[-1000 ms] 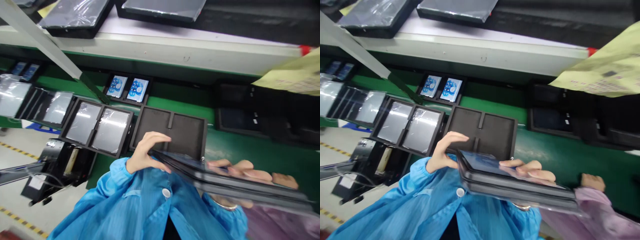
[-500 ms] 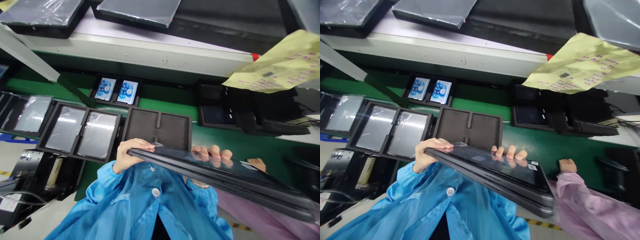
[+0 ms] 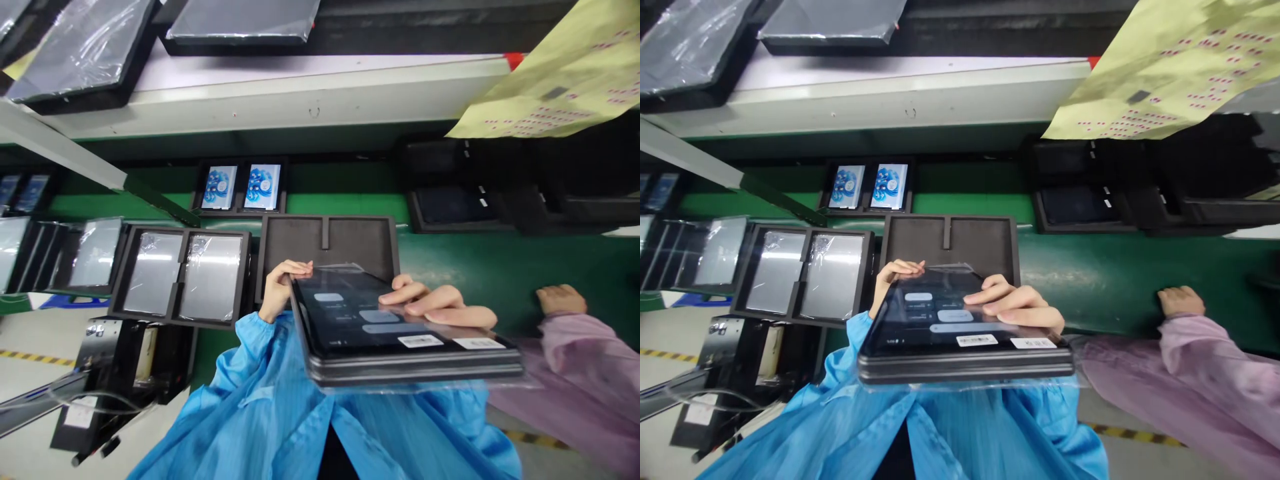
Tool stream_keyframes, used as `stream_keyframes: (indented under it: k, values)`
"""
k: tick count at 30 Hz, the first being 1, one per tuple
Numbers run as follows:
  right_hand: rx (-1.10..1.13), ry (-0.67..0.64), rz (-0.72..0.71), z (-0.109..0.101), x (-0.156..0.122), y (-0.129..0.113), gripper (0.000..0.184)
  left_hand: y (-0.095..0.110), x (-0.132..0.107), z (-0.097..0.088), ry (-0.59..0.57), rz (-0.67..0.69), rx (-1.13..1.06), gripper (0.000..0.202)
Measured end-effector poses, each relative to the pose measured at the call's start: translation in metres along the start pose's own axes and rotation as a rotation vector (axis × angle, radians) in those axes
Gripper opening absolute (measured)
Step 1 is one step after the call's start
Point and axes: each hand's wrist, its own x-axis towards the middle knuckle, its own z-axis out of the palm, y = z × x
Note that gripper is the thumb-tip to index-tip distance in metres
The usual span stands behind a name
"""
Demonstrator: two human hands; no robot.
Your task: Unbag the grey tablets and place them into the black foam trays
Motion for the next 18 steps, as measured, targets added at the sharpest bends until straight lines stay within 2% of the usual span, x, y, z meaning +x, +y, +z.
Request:
stream_keyframes:
  k: [2, 3, 7, 13, 18]
  values:
    - [0.153, 0.036, -0.221, -0.001, 0.005, 0.004, 0.013, 0.002, 0.001, 0.001, 0.007, 0.004, 0.021, 0.049]
    - [0.188, 0.038, -0.271, -0.002, 0.007, 0.005, 0.009, 0.003, 0.002, 0.001, 0.005, 0.002, 0.033, 0.049]
    - [0.159, -0.024, -0.241, -0.004, 0.010, 0.006, 0.016, 0.009, 0.004, 0.003, -0.017, -0.009, 0.088, 0.049]
    - [0.208, -0.018, -0.287, -0.005, 0.013, -0.002, 0.017, 0.015, 0.004, 0.005, -0.037, -0.043, 0.194, 0.055]
    - [0.193, -0.027, -0.238, -0.006, 0.018, -0.007, 0.013, 0.017, 0.005, 0.007, -0.015, -0.066, 0.159, 0.055]
